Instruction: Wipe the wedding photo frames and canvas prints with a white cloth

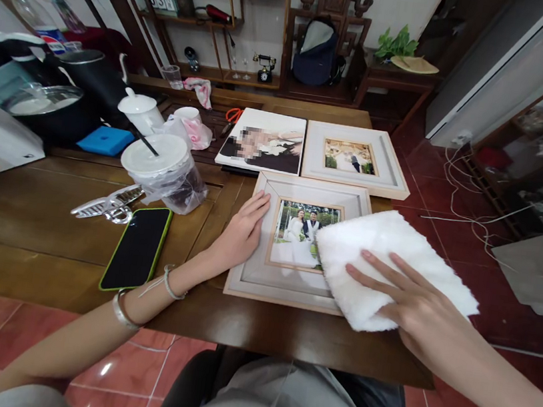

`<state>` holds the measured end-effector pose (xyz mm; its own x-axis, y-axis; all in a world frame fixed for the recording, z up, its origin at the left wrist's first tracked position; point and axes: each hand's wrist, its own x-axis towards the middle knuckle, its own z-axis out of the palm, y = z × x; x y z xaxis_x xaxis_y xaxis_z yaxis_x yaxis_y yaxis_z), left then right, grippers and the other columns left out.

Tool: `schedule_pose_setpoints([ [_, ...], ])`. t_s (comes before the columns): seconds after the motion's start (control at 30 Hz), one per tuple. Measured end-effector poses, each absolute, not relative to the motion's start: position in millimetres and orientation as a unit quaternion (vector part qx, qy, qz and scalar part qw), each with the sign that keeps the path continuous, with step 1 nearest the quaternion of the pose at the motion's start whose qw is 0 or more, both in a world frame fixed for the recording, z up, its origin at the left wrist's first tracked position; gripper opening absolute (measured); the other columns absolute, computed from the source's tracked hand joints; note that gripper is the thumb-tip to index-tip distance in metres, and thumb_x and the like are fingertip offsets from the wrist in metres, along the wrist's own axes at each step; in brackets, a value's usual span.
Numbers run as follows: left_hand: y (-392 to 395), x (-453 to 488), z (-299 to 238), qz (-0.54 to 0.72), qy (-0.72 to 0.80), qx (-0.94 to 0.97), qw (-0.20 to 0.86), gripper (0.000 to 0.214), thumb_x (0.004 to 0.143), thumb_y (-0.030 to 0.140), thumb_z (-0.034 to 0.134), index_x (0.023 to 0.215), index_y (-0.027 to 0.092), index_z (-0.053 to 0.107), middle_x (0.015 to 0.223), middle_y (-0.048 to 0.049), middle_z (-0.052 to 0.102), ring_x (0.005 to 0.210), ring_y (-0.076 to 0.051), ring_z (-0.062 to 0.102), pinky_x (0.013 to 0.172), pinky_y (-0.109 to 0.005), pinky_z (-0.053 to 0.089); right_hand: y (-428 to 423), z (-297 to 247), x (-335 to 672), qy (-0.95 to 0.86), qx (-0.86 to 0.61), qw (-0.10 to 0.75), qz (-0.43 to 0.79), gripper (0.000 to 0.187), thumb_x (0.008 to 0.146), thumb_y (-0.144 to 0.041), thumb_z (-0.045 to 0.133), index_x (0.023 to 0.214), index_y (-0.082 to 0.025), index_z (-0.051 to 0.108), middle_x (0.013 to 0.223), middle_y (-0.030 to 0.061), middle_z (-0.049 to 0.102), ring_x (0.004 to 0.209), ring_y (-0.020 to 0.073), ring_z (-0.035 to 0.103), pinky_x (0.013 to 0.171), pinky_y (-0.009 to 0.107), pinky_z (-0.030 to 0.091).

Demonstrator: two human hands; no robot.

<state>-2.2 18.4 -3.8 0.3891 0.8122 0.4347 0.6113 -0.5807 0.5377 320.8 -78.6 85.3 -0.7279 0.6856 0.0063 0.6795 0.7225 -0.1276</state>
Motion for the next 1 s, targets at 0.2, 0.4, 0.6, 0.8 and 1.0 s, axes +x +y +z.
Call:
schedule_pose_setpoints([
  [0.2, 17, -1, -3, 0.343, 0.437, 0.819, 0.142, 0.045, 0.091, 0.009, 0.035, 0.134, 0.009, 0.049, 0.142, -0.0176, 0.048, 0.140, -0.026, 0.034, 0.114, -0.053, 0.031, -70, 89, 338, -0.932, -0.360, 0.043, -0.005, 0.039, 0.064, 0.007, 0.038, 0.064, -0.021, 0.065, 0.142, -0.0017, 0.049, 0.141, 0.0264, 0.024, 0.115, 0.058, 0.026],
  [0.4, 17, -1, -6, 0.364, 0.422, 0.816, 0.155, 0.048, 0.089, 0.007, 0.036, 0.136, 0.013, 0.048, 0.142, -0.0154, 0.049, 0.141, -0.026, 0.033, 0.114, -0.054, 0.031, -22, 88, 328, -0.881, -0.426, 0.144, -0.145, 0.037, 0.071, 0.007, 0.045, 0.081, -0.019, 0.070, 0.148, 0.0052, 0.040, 0.140, 0.0339, 0.025, 0.111, 0.063, 0.028],
  [0.6, 16, 1, -4, 0.347, 0.444, 0.812, 0.151, 0.048, 0.087, 0.005, 0.036, 0.134, 0.007, 0.050, 0.142, -0.0191, 0.048, 0.140, -0.027, 0.034, 0.115, -0.051, 0.030, 9, 70, 288, -0.888, -0.434, 0.071, -0.135, 0.047, 0.071, 0.005, 0.054, 0.109, -0.018, 0.068, 0.146, 0.0107, 0.042, 0.138, 0.0405, 0.027, 0.107, 0.068, 0.027],
  [0.8, 15, 4, -3, 0.349, 0.458, 0.804, 0.151, 0.050, 0.086, 0.003, 0.036, 0.134, 0.008, 0.050, 0.142, -0.0178, 0.048, 0.140, -0.026, 0.035, 0.115, -0.052, 0.030, -40, 60, 277, -0.908, -0.408, 0.028, -0.095, 0.041, 0.067, 0.000, 0.062, 0.104, -0.015, 0.070, 0.138, 0.0196, 0.049, 0.131, 0.0437, 0.039, 0.104, 0.064, 0.033],
  [1.0, 15, 4, -3, 0.361, 0.455, 0.800, 0.150, 0.050, 0.087, 0.005, 0.037, 0.135, 0.014, 0.050, 0.141, -0.0140, 0.050, 0.139, -0.026, 0.036, 0.115, -0.053, 0.030, -117, 85, 276, -0.918, -0.389, 0.080, -0.004, 0.048, 0.058, 0.000, 0.051, 0.098, -0.022, 0.066, 0.137, 0.0166, 0.052, 0.121, 0.0365, 0.053, 0.095, 0.052, 0.049],
])
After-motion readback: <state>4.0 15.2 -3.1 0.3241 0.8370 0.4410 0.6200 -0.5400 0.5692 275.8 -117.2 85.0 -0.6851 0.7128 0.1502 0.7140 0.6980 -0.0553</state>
